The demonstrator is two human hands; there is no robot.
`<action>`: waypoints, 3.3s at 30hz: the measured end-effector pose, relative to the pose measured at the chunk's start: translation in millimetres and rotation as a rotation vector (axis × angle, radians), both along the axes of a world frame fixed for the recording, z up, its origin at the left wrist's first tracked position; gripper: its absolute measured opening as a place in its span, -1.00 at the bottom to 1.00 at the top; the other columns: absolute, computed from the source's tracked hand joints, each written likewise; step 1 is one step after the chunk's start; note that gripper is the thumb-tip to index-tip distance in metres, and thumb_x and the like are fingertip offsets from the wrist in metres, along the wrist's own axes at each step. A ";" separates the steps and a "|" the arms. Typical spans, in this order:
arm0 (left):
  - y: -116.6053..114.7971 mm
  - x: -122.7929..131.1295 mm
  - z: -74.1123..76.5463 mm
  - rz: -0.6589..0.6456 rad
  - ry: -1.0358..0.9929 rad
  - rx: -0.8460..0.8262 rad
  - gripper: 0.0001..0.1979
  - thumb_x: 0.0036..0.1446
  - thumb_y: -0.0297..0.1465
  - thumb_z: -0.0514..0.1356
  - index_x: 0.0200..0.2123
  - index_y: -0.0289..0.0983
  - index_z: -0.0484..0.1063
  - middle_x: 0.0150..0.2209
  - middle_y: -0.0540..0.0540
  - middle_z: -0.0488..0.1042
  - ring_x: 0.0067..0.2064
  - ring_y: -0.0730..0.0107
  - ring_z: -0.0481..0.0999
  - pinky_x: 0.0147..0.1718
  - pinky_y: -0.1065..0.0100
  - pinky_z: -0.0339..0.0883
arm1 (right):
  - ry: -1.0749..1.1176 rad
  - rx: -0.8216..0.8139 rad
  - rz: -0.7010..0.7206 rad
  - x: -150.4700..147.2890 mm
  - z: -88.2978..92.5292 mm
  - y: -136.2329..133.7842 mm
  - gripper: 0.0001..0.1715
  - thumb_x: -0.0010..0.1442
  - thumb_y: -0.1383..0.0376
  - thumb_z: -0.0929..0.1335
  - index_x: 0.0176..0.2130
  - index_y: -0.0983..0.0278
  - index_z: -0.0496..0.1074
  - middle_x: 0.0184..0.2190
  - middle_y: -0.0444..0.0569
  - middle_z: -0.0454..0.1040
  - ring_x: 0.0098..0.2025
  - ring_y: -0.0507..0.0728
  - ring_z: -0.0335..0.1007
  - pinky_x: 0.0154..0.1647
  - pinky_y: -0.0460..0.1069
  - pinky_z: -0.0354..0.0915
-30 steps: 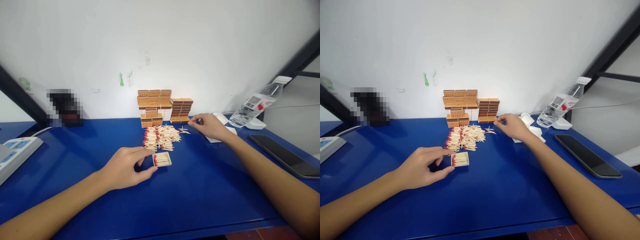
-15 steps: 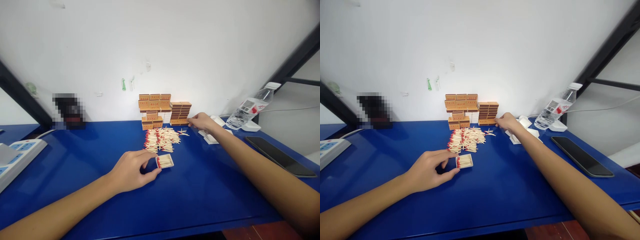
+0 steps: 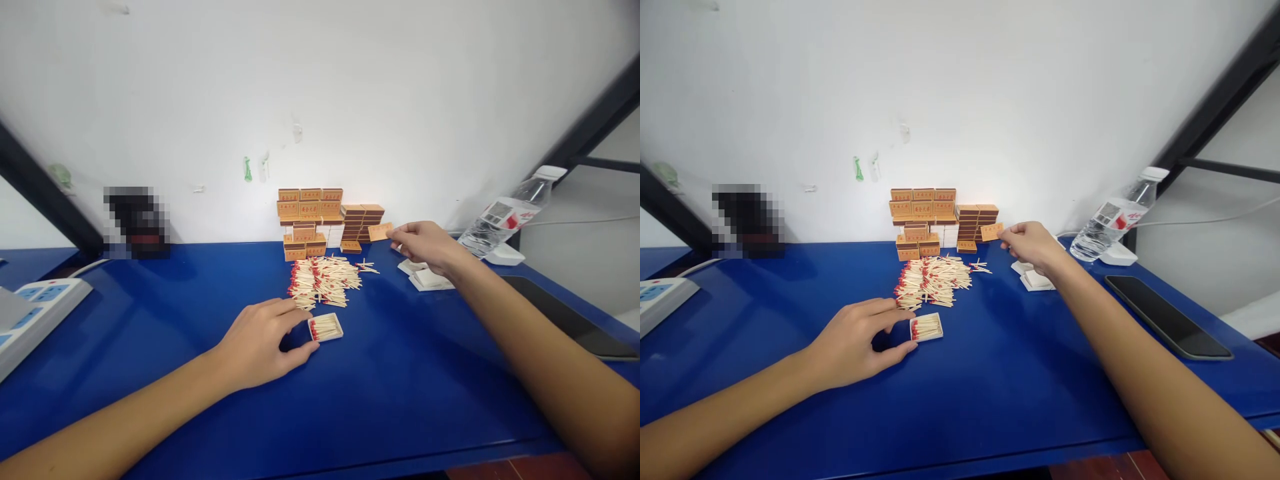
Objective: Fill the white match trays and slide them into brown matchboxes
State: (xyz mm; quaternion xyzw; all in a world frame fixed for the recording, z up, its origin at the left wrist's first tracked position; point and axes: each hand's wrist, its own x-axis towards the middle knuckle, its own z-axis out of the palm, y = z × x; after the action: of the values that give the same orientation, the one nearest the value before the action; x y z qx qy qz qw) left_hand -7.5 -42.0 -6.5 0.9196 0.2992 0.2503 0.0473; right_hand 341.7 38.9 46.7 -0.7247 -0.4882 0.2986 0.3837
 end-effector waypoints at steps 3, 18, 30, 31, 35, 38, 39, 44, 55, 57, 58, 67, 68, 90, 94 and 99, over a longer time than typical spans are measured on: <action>-0.2 -0.6 5.8 0.042 -0.131 0.067 -0.47 0.29 -0.18 0.31 0.24 -0.27 0.41 -0.24 -0.08 0.51 -0.25 0.28 0.52 -0.27 0.23 0.46 | 0.216 0.008 0.181 -20.6 10.3 -29.6 -0.67 0.22 0.14 0.52 -0.42 0.28 0.45 -0.62 -0.16 0.29 -0.62 -0.07 0.04 -0.67 -0.12 -0.08; 15.8 -7.5 15.4 -0.007 -0.263 0.315 -0.58 0.22 -0.33 0.42 0.11 -0.27 0.49 -0.05 -0.18 0.57 -0.11 0.26 0.54 -0.10 0.18 0.49 | 0.592 -0.190 0.646 -103.6 -14.4 -90.7 -0.62 0.25 0.06 0.50 -0.34 0.29 0.42 -0.39 -0.09 0.52 -0.55 -0.09 0.22 -0.71 -0.18 0.05; 24.8 -12.2 21.5 0.051 -0.263 0.112 -0.71 0.25 -0.31 0.36 0.02 -0.21 0.52 -0.05 -0.13 0.58 -0.06 0.26 0.54 -0.09 0.20 0.50 | -0.332 0.081 1.002 -74.4 -19.9 -79.5 -0.38 0.17 -0.09 0.53 0.07 0.18 0.46 -0.14 -0.02 0.49 -0.28 0.11 0.34 -0.28 0.03 0.30; 25.6 -13.1 21.1 0.050 -0.257 0.096 -0.71 0.25 -0.31 0.36 0.01 -0.22 0.52 -0.05 -0.13 0.58 -0.06 0.27 0.54 -0.09 0.21 0.49 | -0.363 0.068 1.035 -73.9 -20.6 -78.5 -0.38 0.15 -0.08 0.55 0.06 0.18 0.49 -0.13 -0.02 0.48 -0.27 0.12 0.34 -0.27 0.03 0.30; 26.5 -14.1 21.4 0.047 -0.264 0.063 -0.71 0.24 -0.30 0.37 0.00 -0.22 0.53 -0.08 -0.11 0.58 -0.10 0.30 0.51 -0.14 0.24 0.46 | -0.388 0.097 1.061 -75.9 -21.3 -76.5 -0.51 0.20 0.01 0.53 0.02 0.20 0.54 -0.14 -0.03 0.45 -0.30 0.09 0.35 -0.28 0.01 0.30; 27.2 -13.4 23.2 0.079 -0.302 0.019 -0.73 0.23 -0.28 0.38 -0.02 -0.21 0.55 -0.15 -0.07 0.58 -0.19 0.35 0.48 -0.22 0.29 0.42 | -0.327 0.162 1.022 -71.2 -17.2 -72.6 -0.53 0.21 0.02 0.53 0.01 0.21 0.55 -0.25 -0.08 0.48 -0.33 0.08 0.38 -0.30 0.00 0.29; 27.7 -13.2 23.7 0.097 -0.321 0.002 -0.73 0.22 -0.27 0.38 -0.04 -0.21 0.56 -0.17 -0.06 0.58 -0.23 0.37 0.47 -0.25 0.31 0.41 | -0.294 0.183 0.990 -67.7 -15.4 -70.1 -0.53 0.20 0.01 0.53 0.00 0.21 0.55 -0.29 -0.10 0.49 -0.34 0.08 0.39 -0.31 -0.01 0.30; 31.0 -13.9 24.0 0.159 -0.367 -0.073 -0.73 0.22 -0.24 0.38 -0.06 -0.20 0.57 -0.23 -0.02 0.55 -0.30 0.42 0.43 -0.28 0.32 0.38 | -0.142 0.198 0.822 -48.2 -11.4 -55.3 -0.49 0.15 -0.01 0.55 -0.01 0.19 0.53 -0.38 -0.15 0.48 -0.37 0.06 0.40 -0.44 -0.05 0.33; 28.8 -13.4 25.7 0.089 -0.302 -0.146 -0.75 0.22 -0.22 0.37 -0.08 -0.20 0.59 -0.25 -0.03 0.55 -0.30 0.42 0.44 -0.28 0.33 0.39 | 0.019 0.114 0.866 -48.0 -8.7 -54.9 -0.50 0.16 0.01 0.55 0.02 0.17 0.56 -0.32 -0.09 0.52 -0.33 0.07 0.46 -0.54 -0.11 0.43; 28.8 -14.1 25.8 0.086 -0.298 -0.153 -0.75 0.22 -0.22 0.38 -0.09 -0.20 0.59 -0.24 -0.03 0.55 -0.30 0.43 0.44 -0.28 0.34 0.39 | 0.019 0.120 0.866 -47.0 -7.7 -54.6 -0.49 0.15 0.02 0.55 0.03 0.17 0.57 -0.33 -0.09 0.53 -0.34 0.07 0.45 -0.54 -0.11 0.43; 28.9 -14.6 25.7 0.082 -0.297 -0.160 -0.76 0.22 -0.22 0.38 -0.09 -0.20 0.59 -0.24 -0.03 0.55 -0.30 0.43 0.44 -0.28 0.34 0.39 | 0.018 0.122 0.868 -46.3 -7.5 -54.3 -0.49 0.15 0.02 0.56 0.03 0.17 0.57 -0.33 -0.10 0.53 -0.34 0.06 0.45 -0.53 -0.10 0.43; 31.0 -16.7 25.1 0.056 -0.275 -0.198 -0.71 0.24 -0.20 0.37 -0.02 -0.17 0.61 -0.18 -0.06 0.58 -0.28 0.43 0.48 -0.27 0.34 0.43 | 0.002 0.118 0.876 -41.1 -8.8 -51.3 -0.47 0.17 0.05 0.55 0.11 0.10 0.58 -0.34 -0.09 0.56 -0.33 0.08 0.48 -0.50 -0.09 0.42; 31.4 -16.6 25.2 0.056 -0.271 -0.201 -0.71 0.25 -0.19 0.37 -0.02 -0.18 0.61 -0.18 -0.06 0.58 -0.28 0.43 0.48 -0.27 0.34 0.44 | 0.005 0.122 0.880 -40.8 -8.7 -51.2 -0.47 0.17 0.05 0.55 0.11 0.10 0.59 -0.33 -0.09 0.57 -0.33 0.08 0.48 -0.50 -0.09 0.41; 30.5 -16.2 24.5 0.030 -0.273 -0.235 -0.72 0.24 -0.23 0.38 -0.01 -0.17 0.61 -0.18 -0.05 0.58 -0.26 0.43 0.50 -0.24 0.35 0.45 | 0.029 0.131 0.887 -41.3 -8.2 -51.8 -0.45 0.16 0.07 0.55 0.13 0.09 0.59 -0.29 -0.08 0.60 -0.30 0.08 0.49 -0.46 -0.07 0.42; 30.4 -15.7 24.6 0.037 -0.282 -0.267 -0.71 0.24 -0.21 0.39 -0.01 -0.15 0.61 -0.17 -0.03 0.58 -0.24 0.43 0.50 -0.22 0.36 0.45 | 0.043 0.164 0.859 -45.0 -10.2 -53.1 -0.47 0.14 0.05 0.56 0.06 0.16 0.59 -0.34 -0.09 0.55 -0.33 0.08 0.46 -0.50 -0.08 0.40; 33.2 -17.0 22.4 0.042 -0.311 -0.298 -0.72 0.23 -0.21 0.40 -0.02 -0.13 0.61 -0.18 -0.01 0.58 -0.27 0.47 0.49 -0.24 0.39 0.44 | 0.037 0.233 0.814 -48.8 -11.7 -54.8 -0.50 0.13 0.06 0.57 0.01 0.20 0.60 -0.37 -0.12 0.52 -0.38 0.04 0.40 -0.51 -0.08 0.34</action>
State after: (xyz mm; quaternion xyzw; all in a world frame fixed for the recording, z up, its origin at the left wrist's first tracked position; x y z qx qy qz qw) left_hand -24.5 -8.8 15.9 0.8462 0.3413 0.3431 0.2230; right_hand 292.9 -16.0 35.0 -0.4190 -0.7581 0.3814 0.3228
